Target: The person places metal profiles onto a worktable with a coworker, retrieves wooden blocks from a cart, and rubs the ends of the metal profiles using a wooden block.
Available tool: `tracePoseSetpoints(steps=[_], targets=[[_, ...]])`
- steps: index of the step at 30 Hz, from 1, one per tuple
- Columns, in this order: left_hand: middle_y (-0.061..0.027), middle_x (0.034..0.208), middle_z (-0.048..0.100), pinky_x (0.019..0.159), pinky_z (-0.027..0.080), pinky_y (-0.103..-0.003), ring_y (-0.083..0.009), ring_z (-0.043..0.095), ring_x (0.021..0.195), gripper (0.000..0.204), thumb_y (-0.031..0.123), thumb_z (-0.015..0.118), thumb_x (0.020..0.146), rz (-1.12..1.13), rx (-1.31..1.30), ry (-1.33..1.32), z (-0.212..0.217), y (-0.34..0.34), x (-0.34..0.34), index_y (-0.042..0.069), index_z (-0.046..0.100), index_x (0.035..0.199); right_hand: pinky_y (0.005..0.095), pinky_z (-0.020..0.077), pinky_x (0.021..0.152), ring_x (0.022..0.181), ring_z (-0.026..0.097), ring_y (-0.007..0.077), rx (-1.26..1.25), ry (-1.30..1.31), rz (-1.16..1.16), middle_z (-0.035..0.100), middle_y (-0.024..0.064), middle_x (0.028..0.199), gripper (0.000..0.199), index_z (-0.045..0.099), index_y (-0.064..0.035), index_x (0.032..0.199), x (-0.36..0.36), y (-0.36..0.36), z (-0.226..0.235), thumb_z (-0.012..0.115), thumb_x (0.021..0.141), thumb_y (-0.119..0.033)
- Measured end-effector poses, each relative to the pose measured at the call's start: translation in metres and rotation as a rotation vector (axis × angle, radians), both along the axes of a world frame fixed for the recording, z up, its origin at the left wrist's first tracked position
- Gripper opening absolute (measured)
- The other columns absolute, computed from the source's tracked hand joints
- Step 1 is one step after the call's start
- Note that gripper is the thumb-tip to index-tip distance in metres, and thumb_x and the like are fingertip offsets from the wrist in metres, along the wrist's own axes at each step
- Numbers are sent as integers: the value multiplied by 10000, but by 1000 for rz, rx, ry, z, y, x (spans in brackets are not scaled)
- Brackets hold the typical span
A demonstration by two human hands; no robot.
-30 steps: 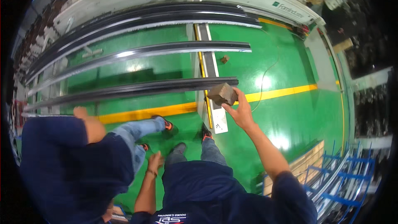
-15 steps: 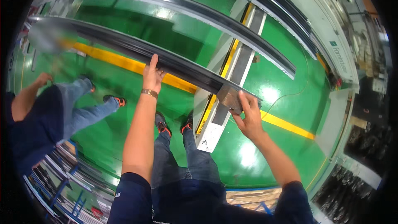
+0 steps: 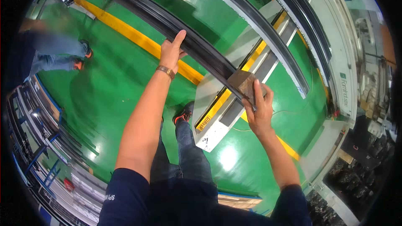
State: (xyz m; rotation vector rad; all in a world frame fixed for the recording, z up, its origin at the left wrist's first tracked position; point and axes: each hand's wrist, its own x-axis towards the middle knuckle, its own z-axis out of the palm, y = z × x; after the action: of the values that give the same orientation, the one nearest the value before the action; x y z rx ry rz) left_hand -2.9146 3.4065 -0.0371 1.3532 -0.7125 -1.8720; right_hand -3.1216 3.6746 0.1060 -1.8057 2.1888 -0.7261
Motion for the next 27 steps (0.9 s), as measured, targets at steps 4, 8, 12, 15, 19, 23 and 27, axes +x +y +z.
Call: tracePoseSetpoints(steps=[4,8,12,15,19,23,27], targets=[[-95,1055,734,768,615,-346,-184,738,859,607,491,861,868,20,-3,30,10,9,-4,14,606,1143,473,507,1035,1264,565,436,-319,-31,143,522,256,1425,874,455,-76,1581,16,-18,14,827,794,1],[-67,1048,728,778,600,-346,-169,728,854,600,517,866,854,16,13,35,11,8,2,48,615,1131,504,487,1030,1230,562,440,-102,0,155,553,259,1379,875,438,-104,1597,33,-48,-16,831,819,-25],[-34,1077,725,833,583,-345,-157,710,879,610,527,869,848,-58,49,64,18,7,12,74,616,1171,507,491,1001,1221,561,446,-39,-2,129,542,270,1382,875,417,-106,1613,33,-59,-9,823,841,-34],[-65,1148,732,854,588,-397,-198,715,945,579,480,853,875,-126,68,179,20,-11,17,66,634,1216,510,485,1016,1231,558,455,-85,-7,130,528,278,1401,889,396,-87,1620,34,-54,-13,820,841,-27],[-57,1149,693,924,530,-458,-238,646,1029,585,380,883,866,86,58,179,10,-93,64,71,584,1262,506,500,1003,1238,559,457,-141,45,129,521,281,1415,846,398,-62,1612,43,-70,-7,803,869,-57],[-121,1158,690,887,580,-436,-240,672,1041,700,335,935,811,8,-47,70,7,-129,84,5,530,1277,514,505,989,1206,573,452,-17,-12,71,537,271,1406,837,390,-63,1614,55,-89,-2,789,878,-76],[-142,1172,689,836,612,-414,-237,704,976,717,331,935,808,6,-35,17,4,-129,86,-20,519,1274,482,522,958,1175,590,438,-444,36,187,545,272,1386,789,454,-75,1570,92,-125,13,804,863,-61]])
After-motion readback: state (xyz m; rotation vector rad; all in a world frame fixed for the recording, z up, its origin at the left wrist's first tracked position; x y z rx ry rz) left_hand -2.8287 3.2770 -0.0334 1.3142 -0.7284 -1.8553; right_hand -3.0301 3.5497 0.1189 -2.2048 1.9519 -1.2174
